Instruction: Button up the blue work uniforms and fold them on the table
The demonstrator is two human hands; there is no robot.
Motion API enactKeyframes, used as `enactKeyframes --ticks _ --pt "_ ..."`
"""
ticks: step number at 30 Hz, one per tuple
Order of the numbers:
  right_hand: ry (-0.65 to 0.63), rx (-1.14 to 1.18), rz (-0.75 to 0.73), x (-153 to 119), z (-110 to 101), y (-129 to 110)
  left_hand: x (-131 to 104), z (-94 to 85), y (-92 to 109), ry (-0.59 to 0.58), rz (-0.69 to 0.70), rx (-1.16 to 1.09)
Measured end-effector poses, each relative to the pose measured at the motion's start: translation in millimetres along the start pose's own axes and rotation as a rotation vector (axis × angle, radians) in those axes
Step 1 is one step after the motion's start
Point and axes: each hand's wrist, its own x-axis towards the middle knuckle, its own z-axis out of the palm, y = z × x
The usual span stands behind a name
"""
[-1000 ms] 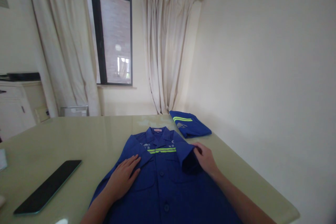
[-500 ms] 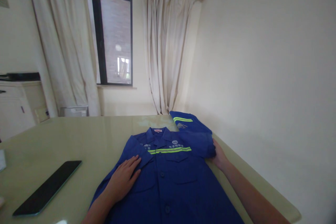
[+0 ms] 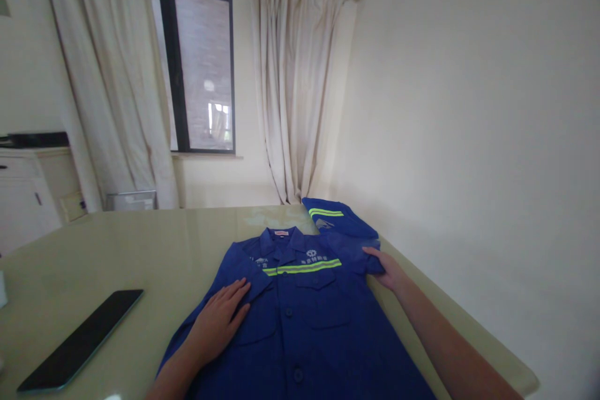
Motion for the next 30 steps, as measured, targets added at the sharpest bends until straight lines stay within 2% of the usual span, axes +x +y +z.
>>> enactKeyframes --ticks 2,4,7,9,11,14,17,19,21,23,26,28,30 --pt "-0.046 0.039 -0.003 -4 10 -10 0 -0.7 0 -0.004 -0.004 -0.002" --pt "-0.105 -0.023 -0.072 -14 22 -21 0 -1.3 1 -0.014 -0.003 0.001" --pt "-0.307 -0.182 -0.291 -37 42 -34 0 -0.4 1 -0.014 -0.007 0.016" --pt "-0.391 -0.271 -0.417 -53 55 -36 -1 1.9 1 -0.012 -0.015 0.033" --pt "-0.399 -0.369 -0.453 -64 69 -28 -2 5.3 -2 -0.004 -0.024 0.052" --pt "-0.469 -0.605 -0.424 -73 88 -7 -3 9.3 -6 0.006 -0.031 0.081" --pt "-0.541 -0.731 -0.405 -71 104 10 0 8.4 -11 -0.011 -0.042 0.102" --pt "-0.508 -0.744 -0.431 -65 111 15 4 4.5 -13 -0.023 -0.055 0.100" --pt "-0.483 -0.744 -0.458 -59 116 15 9 -1.7 -13 -0.020 -0.063 0.084" --pt "-0.511 -0.737 -0.485 -55 117 9 13 -9.7 -9 0.010 -0.061 0.055" --pt "-0.514 -0.668 -0.597 -61 111 -7 13 -22.2 2 0.063 -0.029 0.044" --pt "-0.457 -0.598 -0.682 -76 100 -22 3 -27.5 10 0.085 -0.024 0.073" --pt "-0.420 -0.535 -0.697 -98 78 -33 -22 -28.4 15 0.101 -0.037 0.077"
